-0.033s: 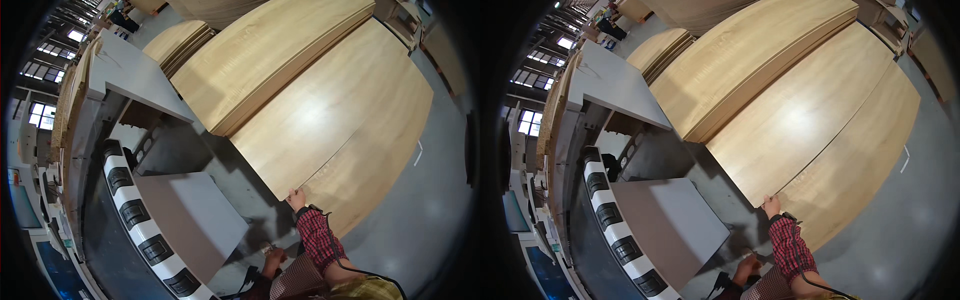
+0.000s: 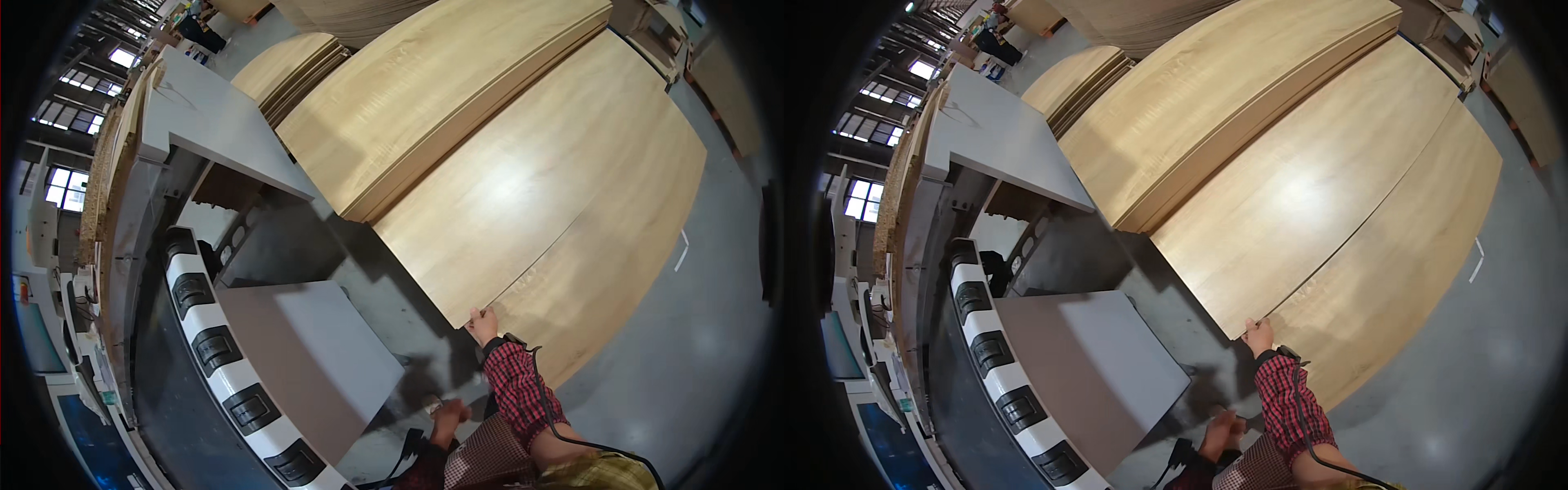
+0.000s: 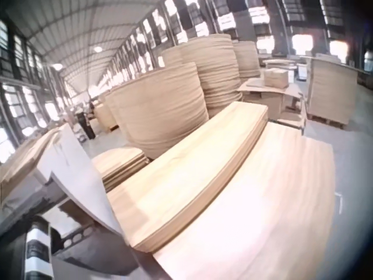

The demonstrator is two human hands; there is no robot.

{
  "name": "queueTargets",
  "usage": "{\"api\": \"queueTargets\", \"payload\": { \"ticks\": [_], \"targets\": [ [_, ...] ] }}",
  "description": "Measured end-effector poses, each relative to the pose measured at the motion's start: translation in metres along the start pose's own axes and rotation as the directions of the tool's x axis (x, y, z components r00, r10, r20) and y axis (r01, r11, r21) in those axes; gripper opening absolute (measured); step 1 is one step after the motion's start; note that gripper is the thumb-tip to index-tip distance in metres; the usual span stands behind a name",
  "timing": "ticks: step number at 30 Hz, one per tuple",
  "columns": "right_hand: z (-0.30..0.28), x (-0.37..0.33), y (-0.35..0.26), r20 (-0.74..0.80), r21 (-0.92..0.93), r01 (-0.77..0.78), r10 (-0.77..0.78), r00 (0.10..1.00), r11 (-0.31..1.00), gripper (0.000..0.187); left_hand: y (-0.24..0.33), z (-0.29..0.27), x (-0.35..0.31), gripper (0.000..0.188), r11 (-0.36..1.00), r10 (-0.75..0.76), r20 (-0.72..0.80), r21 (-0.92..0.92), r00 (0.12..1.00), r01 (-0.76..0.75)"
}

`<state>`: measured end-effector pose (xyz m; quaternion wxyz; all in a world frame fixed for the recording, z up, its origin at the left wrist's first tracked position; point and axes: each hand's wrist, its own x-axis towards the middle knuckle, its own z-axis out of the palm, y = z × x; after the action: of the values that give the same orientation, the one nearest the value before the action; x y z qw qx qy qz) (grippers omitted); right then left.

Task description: Moving wooden boards from a stack to a processing machine and then to another stack in a factory setting.

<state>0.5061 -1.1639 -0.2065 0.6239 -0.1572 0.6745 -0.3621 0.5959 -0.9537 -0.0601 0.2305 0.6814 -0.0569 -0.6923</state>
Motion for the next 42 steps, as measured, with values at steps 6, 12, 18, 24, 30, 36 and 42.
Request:
{"api": "queueTargets", "payload": {
  "ticks": [6,12,18,24,30,36,42],
  "targets": [
    [-0.045,0.013,-0.018,0.092,-0.082,-0.084,0.092,0.991,0.993,0.017,0.072,0.058,0.100,0.049,0.975,0.133,-0.243,-0.144,0.961,-0.172],
    [-0.069,0.015,-0.042,0.299,0.127,-0.227,0.180,0.937,0.966,0.019,0.119,0.017,0.199,0.058,0.910,0.405,-0.296,0.227,0.865,-0.348],
    [-0.115,0.030,-0.059,0.252,0.174,-0.239,0.192,0.949,0.955,0.021,0.136,0.047,0.203,0.038,0.941,0.213,-0.301,0.320,0.930,-0.112],
    [-0.096,0.018,-0.080,0.019,0.064,-0.173,0.172,0.985,0.983,0.032,0.060,0.028,0.219,0.036,0.903,0.266,-0.011,0.353,0.964,-0.246],
    [-0.182,0.012,-0.067,-0.080,0.003,-0.166,0.165,0.983,0.986,0.037,0.071,0.114,0.144,0.053,0.872,0.253,-0.135,0.461,0.958,-0.165],
    [-0.262,-0.034,-0.043,0.130,0.303,-0.055,0.016,0.991,0.951,0.037,0.088,0.129,0.081,0.068,-0.034,0.681,0.179,0.976,0.710,-0.214],
    [-0.302,-0.130,-0.049,0.079,0.256,-0.069,0.050,0.996,0.964,0.032,0.057,0.144,0.042,0.056,-0.329,0.622,0.479,0.878,0.620,-0.348]
  ]
}}
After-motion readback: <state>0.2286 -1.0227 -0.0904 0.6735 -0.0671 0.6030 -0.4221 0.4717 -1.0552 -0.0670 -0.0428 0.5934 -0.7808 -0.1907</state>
